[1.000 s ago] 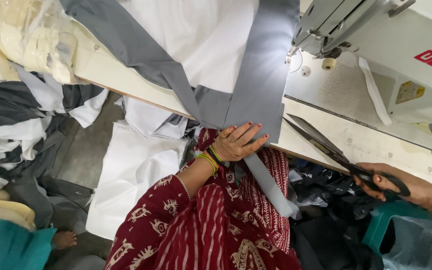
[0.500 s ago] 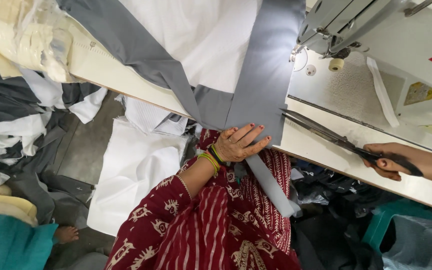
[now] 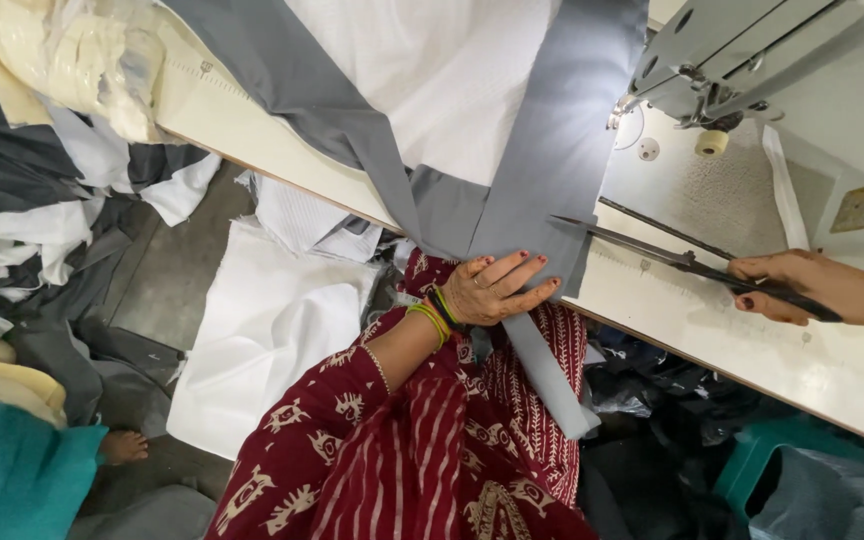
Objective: Sewing a gray border onto a white padded fabric piece using an industrial sewing machine.
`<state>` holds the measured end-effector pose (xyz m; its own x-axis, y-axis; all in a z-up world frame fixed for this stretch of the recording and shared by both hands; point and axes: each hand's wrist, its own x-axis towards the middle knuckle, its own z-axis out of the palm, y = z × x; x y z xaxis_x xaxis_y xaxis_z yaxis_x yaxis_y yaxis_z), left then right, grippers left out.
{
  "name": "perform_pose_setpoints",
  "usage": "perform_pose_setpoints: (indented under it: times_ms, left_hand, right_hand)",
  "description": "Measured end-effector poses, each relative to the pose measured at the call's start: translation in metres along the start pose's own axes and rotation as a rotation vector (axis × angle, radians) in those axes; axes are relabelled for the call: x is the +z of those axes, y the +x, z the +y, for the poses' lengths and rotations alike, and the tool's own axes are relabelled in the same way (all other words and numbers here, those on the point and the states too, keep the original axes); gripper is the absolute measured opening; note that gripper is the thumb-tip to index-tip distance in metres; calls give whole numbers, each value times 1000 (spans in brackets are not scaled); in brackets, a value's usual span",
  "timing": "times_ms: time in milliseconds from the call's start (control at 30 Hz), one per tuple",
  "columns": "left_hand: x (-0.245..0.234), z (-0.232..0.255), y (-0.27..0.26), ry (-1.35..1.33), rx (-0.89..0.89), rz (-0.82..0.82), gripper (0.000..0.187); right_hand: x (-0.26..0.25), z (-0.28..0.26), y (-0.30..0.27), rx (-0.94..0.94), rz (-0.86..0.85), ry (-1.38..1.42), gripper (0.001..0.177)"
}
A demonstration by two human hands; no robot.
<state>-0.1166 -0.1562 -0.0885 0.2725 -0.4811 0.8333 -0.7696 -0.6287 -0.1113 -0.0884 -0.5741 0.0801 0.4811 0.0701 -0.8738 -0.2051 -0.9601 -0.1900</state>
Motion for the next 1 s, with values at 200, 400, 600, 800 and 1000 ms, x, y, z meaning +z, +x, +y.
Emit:
perform_pose_setpoints:
  times_ms: [200,400,600,800,1000]
  left_hand:
    - [3,1,-1,3,-8,18,33]
    - [4,0,1,17,-13,34,34]
    - [2,-1,4,-17,-9,67,33]
    - [0,-1,6,5,-6,54,36]
    - [5,2,1,-16,-15,67,38]
  right_hand:
    - [-1,85,57,164,-24,376,48]
    - [-9,-23,3,-70,-106,92,28]
    - [-5,36,46,2,-89,351,62]
    - [-9,-30,15,87,-52,346,64]
    - [-11,-55,17,-27,-96,319,58]
